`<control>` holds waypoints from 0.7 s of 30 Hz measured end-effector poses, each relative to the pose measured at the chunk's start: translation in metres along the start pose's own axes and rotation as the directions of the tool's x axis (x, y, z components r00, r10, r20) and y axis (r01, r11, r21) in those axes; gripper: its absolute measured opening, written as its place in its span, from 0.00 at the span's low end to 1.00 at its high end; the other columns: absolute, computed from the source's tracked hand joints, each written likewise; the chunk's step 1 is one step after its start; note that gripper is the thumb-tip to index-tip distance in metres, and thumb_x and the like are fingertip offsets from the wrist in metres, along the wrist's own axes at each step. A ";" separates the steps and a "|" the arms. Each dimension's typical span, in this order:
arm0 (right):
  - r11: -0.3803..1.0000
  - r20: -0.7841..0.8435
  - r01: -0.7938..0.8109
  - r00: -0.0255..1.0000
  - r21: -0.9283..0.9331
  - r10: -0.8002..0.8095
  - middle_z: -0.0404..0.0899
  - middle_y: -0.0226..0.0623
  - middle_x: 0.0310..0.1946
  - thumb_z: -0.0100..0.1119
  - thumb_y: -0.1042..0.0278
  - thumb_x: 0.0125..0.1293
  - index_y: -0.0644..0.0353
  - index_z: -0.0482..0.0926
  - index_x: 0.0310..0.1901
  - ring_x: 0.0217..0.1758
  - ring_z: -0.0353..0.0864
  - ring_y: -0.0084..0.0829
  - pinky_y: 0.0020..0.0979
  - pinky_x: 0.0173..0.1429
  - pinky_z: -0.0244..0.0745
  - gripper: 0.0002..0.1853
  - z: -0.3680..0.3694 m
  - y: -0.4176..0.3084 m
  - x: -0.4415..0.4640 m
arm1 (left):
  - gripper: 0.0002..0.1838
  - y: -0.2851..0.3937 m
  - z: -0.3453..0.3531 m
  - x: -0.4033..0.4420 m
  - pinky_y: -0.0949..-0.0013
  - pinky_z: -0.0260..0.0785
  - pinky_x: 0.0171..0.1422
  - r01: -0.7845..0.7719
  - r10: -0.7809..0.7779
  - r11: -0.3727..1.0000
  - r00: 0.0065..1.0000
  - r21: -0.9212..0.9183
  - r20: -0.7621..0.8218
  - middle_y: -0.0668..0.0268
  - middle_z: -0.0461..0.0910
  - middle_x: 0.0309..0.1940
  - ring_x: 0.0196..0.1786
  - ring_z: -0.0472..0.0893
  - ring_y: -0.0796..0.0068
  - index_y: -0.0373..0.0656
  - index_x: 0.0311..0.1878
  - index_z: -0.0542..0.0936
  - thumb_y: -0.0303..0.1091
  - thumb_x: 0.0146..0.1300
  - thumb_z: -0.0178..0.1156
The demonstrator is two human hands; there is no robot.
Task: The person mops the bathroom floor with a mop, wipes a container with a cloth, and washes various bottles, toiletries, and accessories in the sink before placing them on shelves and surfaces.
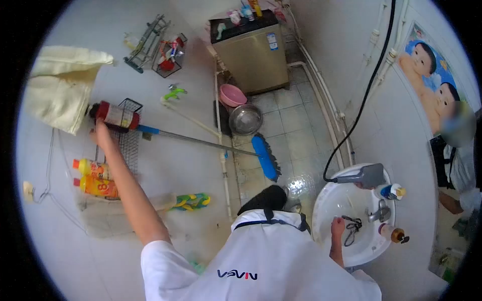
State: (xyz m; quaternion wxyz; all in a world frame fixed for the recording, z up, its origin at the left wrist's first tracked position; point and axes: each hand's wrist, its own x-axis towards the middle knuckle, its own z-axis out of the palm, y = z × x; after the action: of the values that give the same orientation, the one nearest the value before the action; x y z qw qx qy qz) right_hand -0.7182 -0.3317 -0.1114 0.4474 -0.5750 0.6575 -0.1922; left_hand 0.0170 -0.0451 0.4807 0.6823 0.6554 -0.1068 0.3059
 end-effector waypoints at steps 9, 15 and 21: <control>0.706 0.056 -0.494 0.837 0.507 0.545 0.70 0.35 0.18 0.53 0.66 0.61 0.62 0.71 0.28 0.16 0.69 0.26 0.27 0.17 0.63 0.09 0.016 0.004 -0.007 | 0.25 -0.099 0.137 -0.272 0.61 0.55 0.65 -0.429 0.151 0.803 0.818 0.414 0.555 0.53 0.69 0.48 0.55 0.68 0.58 0.33 0.53 0.67 0.25 0.49 0.56; 0.537 -0.066 -0.258 0.857 0.803 0.510 0.68 0.28 0.20 0.54 0.68 0.57 0.59 0.71 0.28 0.20 0.66 0.25 0.28 0.23 0.64 0.06 0.042 0.131 0.011 | 0.20 -0.265 0.283 -0.296 0.67 0.67 0.51 0.144 -0.335 0.932 0.690 0.332 0.642 0.58 0.72 0.43 0.44 0.73 0.69 0.34 0.51 0.67 0.23 0.53 0.56; 0.817 -0.598 -0.522 0.745 -0.246 0.296 0.73 0.39 0.25 0.55 0.62 0.57 0.63 0.73 0.33 0.26 0.72 0.34 0.34 0.30 0.69 0.12 -0.001 -0.060 -0.018 | 0.20 -0.343 0.547 -0.190 0.67 0.68 0.47 0.091 -0.280 0.946 0.712 0.311 0.644 0.61 0.74 0.39 0.41 0.75 0.69 0.34 0.47 0.68 0.30 0.52 0.61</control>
State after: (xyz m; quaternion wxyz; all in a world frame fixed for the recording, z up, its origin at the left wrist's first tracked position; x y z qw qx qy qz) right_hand -0.6856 -0.3315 -0.0586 0.1515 -0.4143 0.8918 -0.1009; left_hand 0.1979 -0.6070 0.1568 0.5324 0.8111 -0.2416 -0.0149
